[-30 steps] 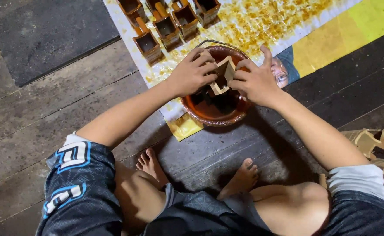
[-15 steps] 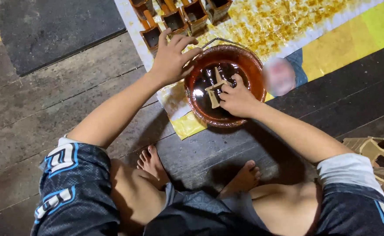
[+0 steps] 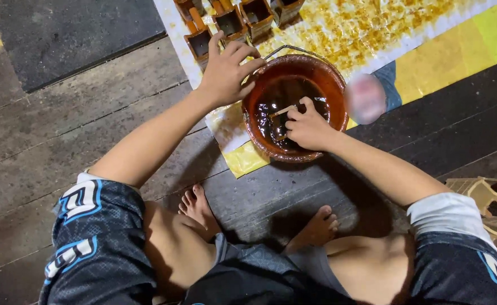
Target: The person dips wooden components into a container of dark liquid by hand to stain them and then places them on a nearby surface.
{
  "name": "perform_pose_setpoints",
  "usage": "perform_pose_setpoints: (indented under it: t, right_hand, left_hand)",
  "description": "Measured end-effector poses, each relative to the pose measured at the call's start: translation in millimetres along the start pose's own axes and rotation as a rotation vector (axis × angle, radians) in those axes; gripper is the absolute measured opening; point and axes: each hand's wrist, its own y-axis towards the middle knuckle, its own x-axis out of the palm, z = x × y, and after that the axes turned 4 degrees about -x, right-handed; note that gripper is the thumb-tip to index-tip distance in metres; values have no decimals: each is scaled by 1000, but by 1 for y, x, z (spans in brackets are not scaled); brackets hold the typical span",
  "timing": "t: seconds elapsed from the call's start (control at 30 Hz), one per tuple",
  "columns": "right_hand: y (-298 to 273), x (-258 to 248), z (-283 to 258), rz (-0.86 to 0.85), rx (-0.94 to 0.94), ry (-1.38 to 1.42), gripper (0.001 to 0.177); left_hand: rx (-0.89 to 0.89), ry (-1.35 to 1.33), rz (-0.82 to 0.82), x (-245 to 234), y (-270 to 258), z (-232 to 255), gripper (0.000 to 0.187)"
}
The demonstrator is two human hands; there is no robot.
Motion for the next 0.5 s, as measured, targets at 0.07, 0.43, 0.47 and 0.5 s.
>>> perform_pose_setpoints:
  t: [0.07,0.43,0.47,0.5]
  right_hand:
    - [4,-19,5,-141,44,62,17]
    - [-6,-24,22,-379,165,110,21]
    - [-6,-24,23,-380,177,110,21]
    - [-7,-23,24,-381,190,110,21]
  left_hand:
    - [-3,-5,-16,2,-2,-3,38]
    - [-35,4,-108,4,-4,6,41]
    - [-27,3,-99,4,-4,5,42]
    - [-20,2,-90,4,-5,5,44]
